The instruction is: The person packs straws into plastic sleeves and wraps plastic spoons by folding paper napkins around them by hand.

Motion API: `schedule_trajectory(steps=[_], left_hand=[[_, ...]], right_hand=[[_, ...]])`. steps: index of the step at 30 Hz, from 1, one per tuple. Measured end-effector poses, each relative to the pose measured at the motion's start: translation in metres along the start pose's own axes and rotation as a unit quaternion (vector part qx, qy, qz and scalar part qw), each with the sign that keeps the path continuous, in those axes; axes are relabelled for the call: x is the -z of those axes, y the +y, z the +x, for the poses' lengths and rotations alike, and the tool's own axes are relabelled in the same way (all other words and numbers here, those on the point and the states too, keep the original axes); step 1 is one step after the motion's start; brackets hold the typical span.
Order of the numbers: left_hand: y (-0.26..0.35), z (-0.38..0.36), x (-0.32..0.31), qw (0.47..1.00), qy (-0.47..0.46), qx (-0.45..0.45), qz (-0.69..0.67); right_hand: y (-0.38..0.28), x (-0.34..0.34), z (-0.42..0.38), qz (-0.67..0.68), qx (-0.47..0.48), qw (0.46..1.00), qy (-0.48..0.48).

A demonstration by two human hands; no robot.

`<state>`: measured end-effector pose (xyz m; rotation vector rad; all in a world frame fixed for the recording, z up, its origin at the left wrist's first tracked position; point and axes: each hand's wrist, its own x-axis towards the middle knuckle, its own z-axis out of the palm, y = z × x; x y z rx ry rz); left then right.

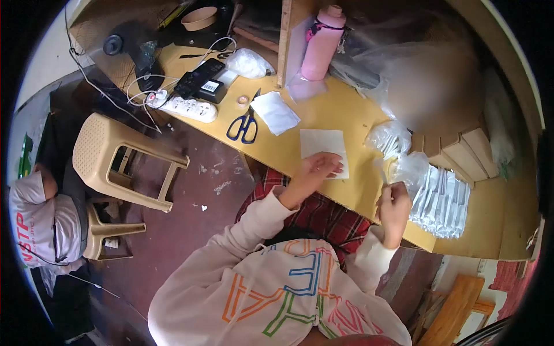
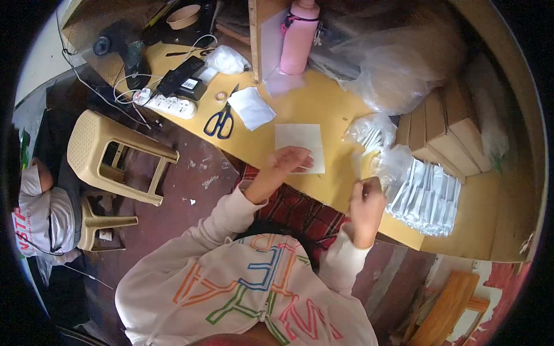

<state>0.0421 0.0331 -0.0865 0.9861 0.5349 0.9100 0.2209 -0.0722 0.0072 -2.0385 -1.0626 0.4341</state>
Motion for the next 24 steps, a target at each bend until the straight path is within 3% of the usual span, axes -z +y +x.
schedule_trajectory(steps=[3,6,9,11,12,13,15,18,20,22,24], left_hand=[[0.019,-0.007,-0.019,0.986,-0.011,0.120,-0.113],[0.022,-0.005,-0.018,0.970,-0.007,0.077,-0.232],[0.043,-0.007,-0.004,0.969,0.051,0.037,-0.237],[0.047,-0.009,0.009,0.975,0.057,0.023,-0.214],[0.048,-0.011,0.015,0.977,0.060,0.017,-0.202],[0.052,-0.014,0.018,0.976,0.054,0.022,-0.209],[0.049,-0.016,0.018,0.977,0.063,0.009,-0.203],[0.044,-0.016,0.006,0.976,0.082,-0.036,-0.197],[0.043,-0.016,-0.006,0.981,0.074,-0.046,-0.172],[0.046,-0.016,-0.017,0.990,0.047,-0.038,-0.129],[0.036,-0.011,-0.007,0.996,0.037,-0.077,0.003]], right_hand=[[-0.016,-0.012,-0.036,0.040,0.055,0.997,-0.026],[-0.031,-0.028,-0.058,0.125,0.080,0.972,-0.183],[-0.032,-0.038,-0.051,0.138,0.049,0.942,-0.303],[-0.011,-0.032,-0.026,0.122,-0.023,0.952,-0.280],[0.009,-0.035,-0.004,0.119,-0.027,0.973,-0.194],[0.020,-0.033,0.020,0.029,-0.005,0.996,-0.080],[0.033,-0.027,0.053,-0.057,0.062,0.996,0.015],[0.024,-0.030,0.056,0.123,0.048,0.987,-0.092],[-0.004,-0.053,0.029,0.227,0.035,0.943,-0.242],[-0.014,-0.079,0.007,0.207,0.110,0.924,-0.300],[-0.021,-0.085,-0.005,0.258,0.076,0.901,-0.341]])
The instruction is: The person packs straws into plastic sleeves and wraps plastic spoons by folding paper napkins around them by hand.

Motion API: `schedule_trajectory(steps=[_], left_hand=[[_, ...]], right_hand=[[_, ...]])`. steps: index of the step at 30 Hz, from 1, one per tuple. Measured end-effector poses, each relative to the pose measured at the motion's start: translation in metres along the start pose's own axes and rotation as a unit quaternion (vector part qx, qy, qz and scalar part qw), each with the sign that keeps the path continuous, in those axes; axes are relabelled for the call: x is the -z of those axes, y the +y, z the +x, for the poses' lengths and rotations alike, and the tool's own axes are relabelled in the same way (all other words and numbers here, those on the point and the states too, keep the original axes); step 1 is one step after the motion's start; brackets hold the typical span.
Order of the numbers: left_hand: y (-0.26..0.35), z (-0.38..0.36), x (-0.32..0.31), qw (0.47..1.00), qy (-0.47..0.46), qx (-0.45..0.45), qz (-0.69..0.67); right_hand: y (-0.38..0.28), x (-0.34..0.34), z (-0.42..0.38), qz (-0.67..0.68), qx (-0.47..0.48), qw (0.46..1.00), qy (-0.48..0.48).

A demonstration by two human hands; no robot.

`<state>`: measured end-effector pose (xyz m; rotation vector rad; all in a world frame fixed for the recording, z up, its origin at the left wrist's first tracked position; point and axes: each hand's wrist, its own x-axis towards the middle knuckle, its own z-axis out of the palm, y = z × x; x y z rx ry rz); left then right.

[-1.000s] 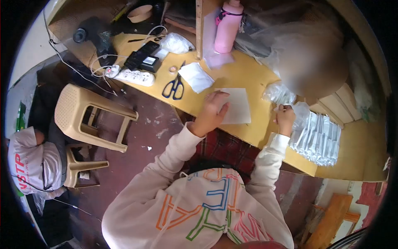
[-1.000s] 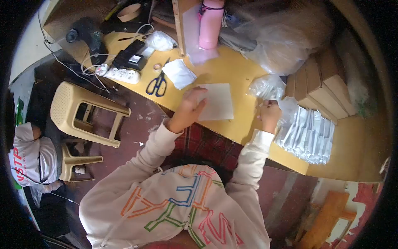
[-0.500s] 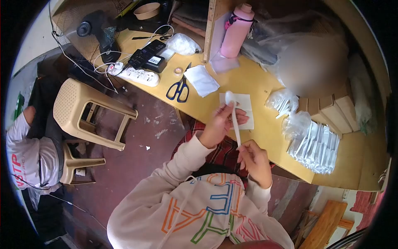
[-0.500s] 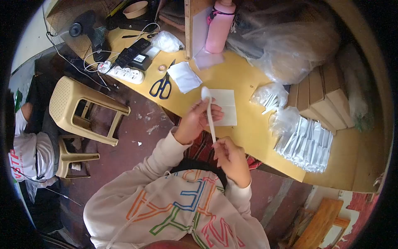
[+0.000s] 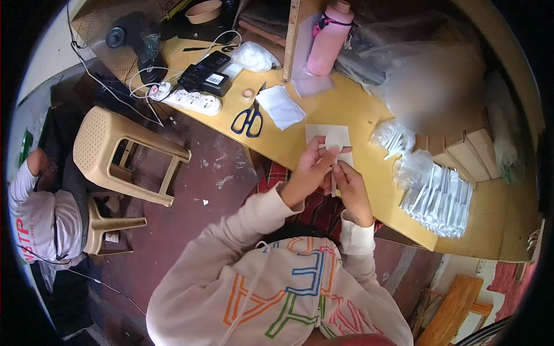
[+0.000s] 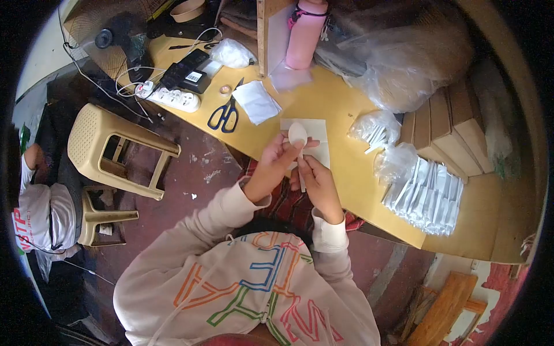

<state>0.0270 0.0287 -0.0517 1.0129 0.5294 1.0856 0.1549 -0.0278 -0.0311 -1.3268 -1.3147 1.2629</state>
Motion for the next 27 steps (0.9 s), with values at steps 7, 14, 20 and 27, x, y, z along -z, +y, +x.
schedule_trajectory(steps=[7,14,20,27], left_hand=[[0.120,0.017,0.196,0.856,0.229,-0.231,0.402],[0.250,-0.130,0.529,0.829,0.508,-0.093,0.214],[0.237,-0.148,0.565,0.807,0.555,-0.079,0.184],[0.232,-0.141,0.575,0.803,0.566,-0.078,0.169]], right_hand=[[0.009,0.064,-0.028,-0.024,0.017,0.976,0.215],[0.037,0.114,-0.070,-0.031,-0.013,0.956,0.292],[0.024,0.117,-0.065,-0.052,0.020,0.964,0.259],[0.002,0.111,-0.068,-0.083,0.020,0.957,0.277]])
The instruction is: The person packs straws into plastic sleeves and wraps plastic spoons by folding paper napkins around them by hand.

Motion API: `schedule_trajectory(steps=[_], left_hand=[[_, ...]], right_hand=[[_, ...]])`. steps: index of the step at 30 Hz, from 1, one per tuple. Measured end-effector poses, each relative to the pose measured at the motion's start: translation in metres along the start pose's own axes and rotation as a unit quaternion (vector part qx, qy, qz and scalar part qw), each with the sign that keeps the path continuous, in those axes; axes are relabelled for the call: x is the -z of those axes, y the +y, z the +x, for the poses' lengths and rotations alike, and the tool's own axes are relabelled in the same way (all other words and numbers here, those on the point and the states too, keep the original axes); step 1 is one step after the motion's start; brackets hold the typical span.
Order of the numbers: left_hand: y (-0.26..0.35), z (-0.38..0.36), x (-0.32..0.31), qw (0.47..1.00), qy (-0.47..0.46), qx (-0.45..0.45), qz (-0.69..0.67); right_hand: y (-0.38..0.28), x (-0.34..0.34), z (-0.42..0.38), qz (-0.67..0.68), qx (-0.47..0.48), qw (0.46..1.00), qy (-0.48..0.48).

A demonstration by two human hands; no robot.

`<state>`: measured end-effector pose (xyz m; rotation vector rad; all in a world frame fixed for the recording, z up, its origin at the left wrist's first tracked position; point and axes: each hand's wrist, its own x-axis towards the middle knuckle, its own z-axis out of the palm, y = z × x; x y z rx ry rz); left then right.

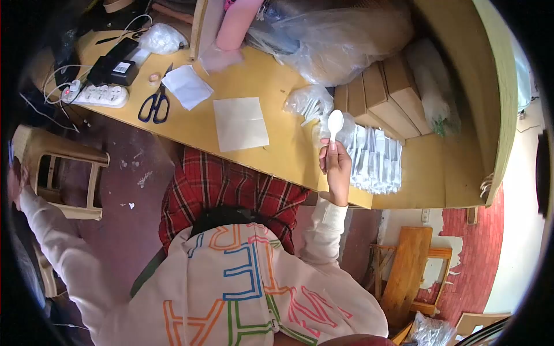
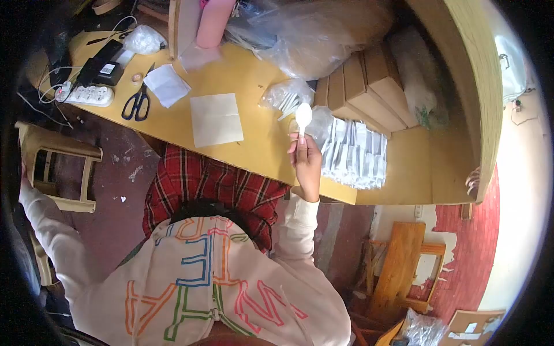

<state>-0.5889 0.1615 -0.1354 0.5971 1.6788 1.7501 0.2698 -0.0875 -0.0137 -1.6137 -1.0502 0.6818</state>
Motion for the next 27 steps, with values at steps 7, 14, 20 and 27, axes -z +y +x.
schedule_trajectory(steps=[7,14,20,27], left_hand=[[0.006,0.002,-0.004,1.000,0.002,0.004,-0.014],[0.022,0.007,-0.013,0.999,-0.001,-0.001,-0.041],[0.032,0.016,-0.007,0.997,0.000,-0.006,-0.076],[0.049,0.031,-0.002,0.989,-0.021,-0.013,-0.143]], right_hand=[[0.014,0.020,-0.009,-0.005,-0.014,1.000,0.025],[0.026,0.019,-0.015,0.004,-0.030,1.000,0.009],[0.028,0.015,-0.010,0.000,-0.021,1.000,0.001],[0.032,0.010,-0.003,0.024,-0.040,0.999,-0.015]])
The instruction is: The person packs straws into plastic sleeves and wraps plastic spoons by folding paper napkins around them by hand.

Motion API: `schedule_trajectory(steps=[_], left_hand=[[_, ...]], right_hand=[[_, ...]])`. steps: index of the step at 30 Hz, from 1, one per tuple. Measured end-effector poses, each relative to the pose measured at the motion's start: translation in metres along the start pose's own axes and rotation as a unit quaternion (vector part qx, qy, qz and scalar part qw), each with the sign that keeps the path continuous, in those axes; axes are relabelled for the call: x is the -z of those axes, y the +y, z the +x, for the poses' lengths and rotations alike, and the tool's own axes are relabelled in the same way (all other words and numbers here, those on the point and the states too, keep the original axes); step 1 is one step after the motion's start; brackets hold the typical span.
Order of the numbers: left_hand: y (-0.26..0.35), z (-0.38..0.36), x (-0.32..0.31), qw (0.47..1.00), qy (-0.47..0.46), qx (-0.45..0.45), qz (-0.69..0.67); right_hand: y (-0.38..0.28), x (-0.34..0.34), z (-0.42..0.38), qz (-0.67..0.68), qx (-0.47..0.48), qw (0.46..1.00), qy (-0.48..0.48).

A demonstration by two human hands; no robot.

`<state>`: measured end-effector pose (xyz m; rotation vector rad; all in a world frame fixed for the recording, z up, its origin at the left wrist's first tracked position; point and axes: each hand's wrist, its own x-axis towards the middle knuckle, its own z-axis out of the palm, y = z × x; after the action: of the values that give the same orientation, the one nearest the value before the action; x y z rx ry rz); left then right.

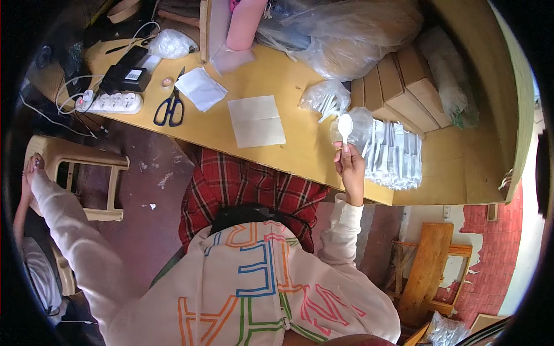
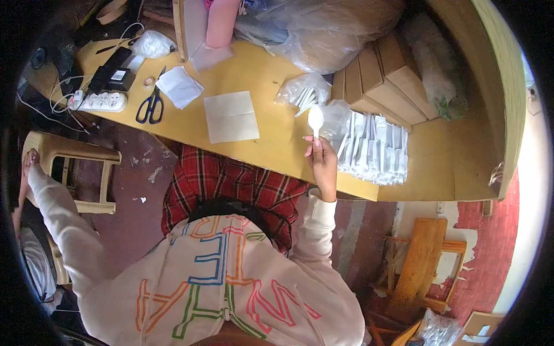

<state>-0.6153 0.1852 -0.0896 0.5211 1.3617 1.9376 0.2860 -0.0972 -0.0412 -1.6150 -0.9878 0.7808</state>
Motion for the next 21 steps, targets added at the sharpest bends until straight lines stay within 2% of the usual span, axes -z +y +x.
schedule_trajectory(steps=[3,5,6,7,9,12,14,15,16,17,18,20,21], left_hand=[[0.005,0.005,-0.009,0.998,-0.026,0.008,-0.051],[0.001,0.001,-0.028,0.993,-0.057,0.031,-0.102],[-0.003,-0.006,-0.041,0.988,-0.076,0.044,-0.127],[-0.007,-0.014,-0.055,0.981,-0.099,0.060,-0.156],[-0.020,-0.044,-0.090,0.956,-0.169,0.103,-0.217],[-0.047,-0.136,-0.158,0.860,-0.360,0.204,-0.299],[-0.031,-0.262,-0.238,0.958,-0.234,0.137,-0.098],[-0.055,-0.269,-0.245,0.915,-0.327,0.195,-0.135],[-0.048,-0.332,-0.284,0.946,-0.276,0.167,0.012],[-0.050,-0.360,-0.306,0.898,-0.375,0.198,0.117],[-0.064,-0.384,-0.328,0.851,-0.454,0.230,0.125],[-0.103,-0.432,-0.384,0.837,-0.486,0.130,0.218],[-0.105,-0.445,-0.407,0.761,-0.583,0.179,0.221]], right_hand=[[0.011,-0.020,0.019,-0.096,0.101,0.986,0.093],[-0.020,-0.070,0.026,-0.174,0.073,0.975,0.115],[-0.007,-0.088,0.040,-0.195,0.086,0.973,0.089],[-0.012,-0.107,0.047,-0.300,0.113,0.945,0.067],[-0.004,-0.138,0.062,-0.358,0.176,0.916,0.046],[0.016,-0.152,0.075,-0.460,0.165,0.872,-0.035],[0.021,-0.153,0.076,-0.467,0.169,0.867,-0.041],[0.021,-0.153,0.076,-0.463,0.166,0.870,-0.037],[0.022,-0.154,0.075,-0.458,0.162,0.874,-0.033],[0.024,-0.155,0.074,-0.459,0.166,0.872,-0.030],[0.026,-0.155,0.073,-0.461,0.171,0.871,-0.028],[0.029,-0.157,0.072,-0.470,0.184,0.863,-0.010],[0.031,-0.159,0.068,-0.476,0.190,0.858,0.004]])
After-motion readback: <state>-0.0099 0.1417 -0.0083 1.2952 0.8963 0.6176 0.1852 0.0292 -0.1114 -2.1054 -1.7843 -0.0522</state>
